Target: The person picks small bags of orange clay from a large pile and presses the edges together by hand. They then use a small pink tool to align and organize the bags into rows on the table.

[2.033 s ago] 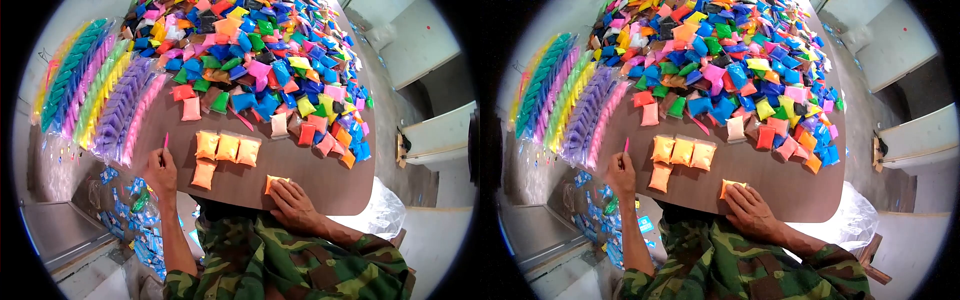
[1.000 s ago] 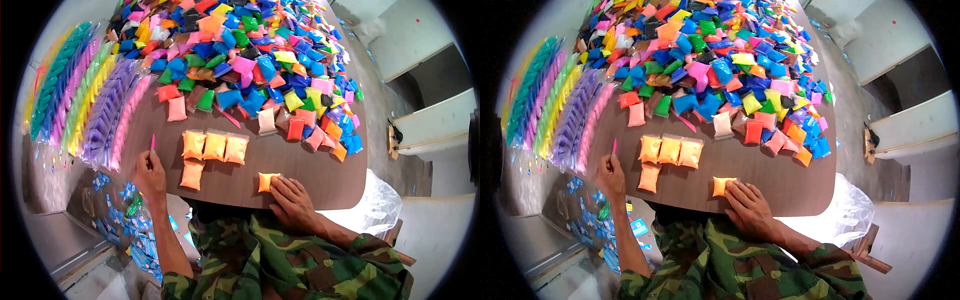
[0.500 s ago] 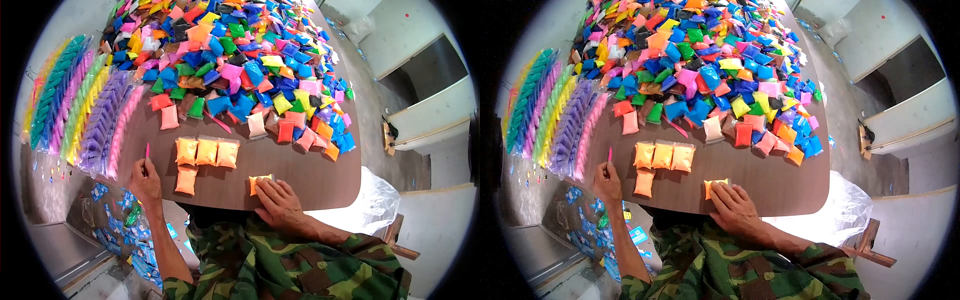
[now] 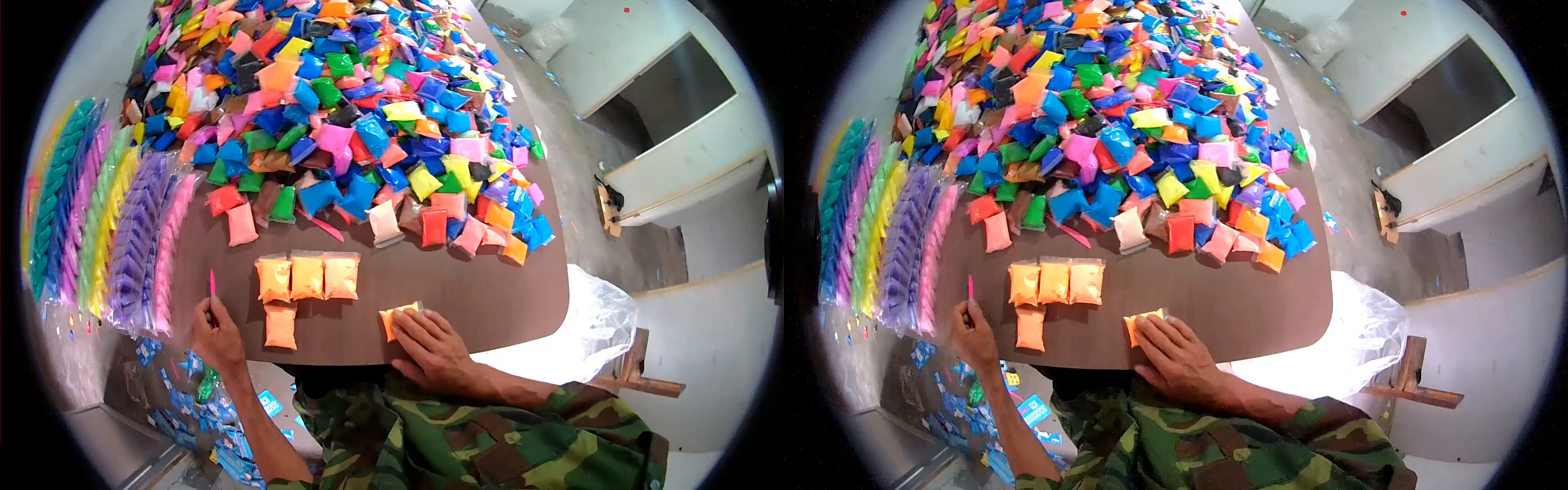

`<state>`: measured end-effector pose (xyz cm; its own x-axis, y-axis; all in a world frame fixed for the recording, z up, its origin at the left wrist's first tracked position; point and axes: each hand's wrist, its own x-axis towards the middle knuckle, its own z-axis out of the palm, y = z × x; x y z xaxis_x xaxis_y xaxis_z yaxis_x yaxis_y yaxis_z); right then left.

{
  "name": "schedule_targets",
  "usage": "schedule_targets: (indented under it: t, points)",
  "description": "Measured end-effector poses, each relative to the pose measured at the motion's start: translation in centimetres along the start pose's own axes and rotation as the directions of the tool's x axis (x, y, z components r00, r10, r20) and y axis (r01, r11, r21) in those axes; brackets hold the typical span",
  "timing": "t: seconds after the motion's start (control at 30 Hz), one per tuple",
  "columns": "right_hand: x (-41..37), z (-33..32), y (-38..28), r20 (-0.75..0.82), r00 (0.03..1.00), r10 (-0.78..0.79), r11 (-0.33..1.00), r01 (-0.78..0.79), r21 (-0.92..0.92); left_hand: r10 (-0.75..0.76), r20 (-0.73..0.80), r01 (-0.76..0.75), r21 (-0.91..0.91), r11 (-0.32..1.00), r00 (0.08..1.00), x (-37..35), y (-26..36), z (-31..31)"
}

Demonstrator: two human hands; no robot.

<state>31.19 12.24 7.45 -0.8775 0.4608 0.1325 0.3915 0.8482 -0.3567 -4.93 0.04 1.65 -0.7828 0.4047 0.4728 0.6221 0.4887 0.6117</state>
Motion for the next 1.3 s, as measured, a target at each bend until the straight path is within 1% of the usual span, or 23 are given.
schedule_targets:
  t: [0.1, 0.2, 0.37, 0.47, 0.57, 0.67, 0.77, 0.87, 0.97, 1.0, 1.1, 1.2, 1.3]
  points:
    - [0.7, 0.1, 0.4, -0.017, 1.0, -0.011, 1.0, 0.011, -0.002, 0.041, -0.017, -0.042, -0.026, 0.999, 0.999, 0.1, 0.3, -0.1]
    - [0.0, 0.6, 0.1, -0.051, 0.999, -0.01, 1.0, 0.009, -0.024, -0.028, 0.061, 0.029, -0.019, 0.999, 0.998, 0.2, -0.4, -0.4]
    - [-0.1, -0.2, -0.3, -0.068, 0.997, 0.022, 0.998, -0.025, -0.049, 0.033, -0.011, -0.034, -0.03, 0.999, 0.999, 0.2, 0.3, -0.3]
    - [-0.3, -0.9, -1.0, -0.106, 0.994, 0.026, 0.998, -0.031, -0.045, 0.056, -0.01, -0.057, -0.026, 0.998, 0.998, 0.2, -0.3, -0.2]
    - [-1.2, -0.4, -1.4, 0.013, 0.995, 0.097, 0.995, -0.097, -0.031, 0.067, 0.004, -0.067, -0.019, 0.998, 0.998, 0.2, -0.4, -0.2]
    - [-1.6, -0.7, -2.2, 0.058, 0.988, 0.146, 0.989, -0.146, -0.006, 0.058, -0.006, -0.059, -0.01, 0.998, 0.998, 0.2, -0.2, -0.2]
    - [-1.5, -0.5, -2.1, 0.024, 0.985, 0.17, 0.985, -0.17, 0.036, 0.041, 0.002, -0.041, 0.008, 0.999, 0.999, 0.1, -0.2, -0.1]
    - [-1.2, -0.4, 0.1, -0.02, 0.998, 0.054, 0.992, -0.051, 0.117, 0.03, 0.011, -0.031, 0.027, 0.999, 0.999, 0.3, 0.1, -0.3]
    - [-0.4, 0.0, 3.1, -0.059, 0.992, -0.114, 0.98, 0.122, 0.155, 0.038, 0.006, -0.039, 0.029, 0.999, 0.999, 0.3, 0.5, -0.5]
    - [-0.1, -0.1, 3.6, -0.059, 0.99, -0.13, 0.975, 0.139, 0.173, 0.045, -0.001, -0.045, 0.027, 0.999, 0.999, 0.4, 0.6, -0.6]
    - [0.7, -1.1, 4.8, -0.031, 0.969, -0.246, 0.967, 0.247, 0.059, 0.02, 0.003, -0.02, 0.009, 1.0, 1.0, 0.3, 0.7, -0.5]
    - [0.7, -2.5, 3.2, -0.082, 0.985, -0.151, 0.988, 0.148, -0.033, 0.037, -0.003, -0.037, 0.002, 0.999, 0.999, 0.3, 0.0, -0.2]
    - [-0.7, -2.0, 0.4, 0.038, 0.997, 0.071, 0.997, -0.072, 0.031, 0.041, 0.0, -0.041, -0.009, 0.999, 0.999, 0.3, 0.1, -0.2]
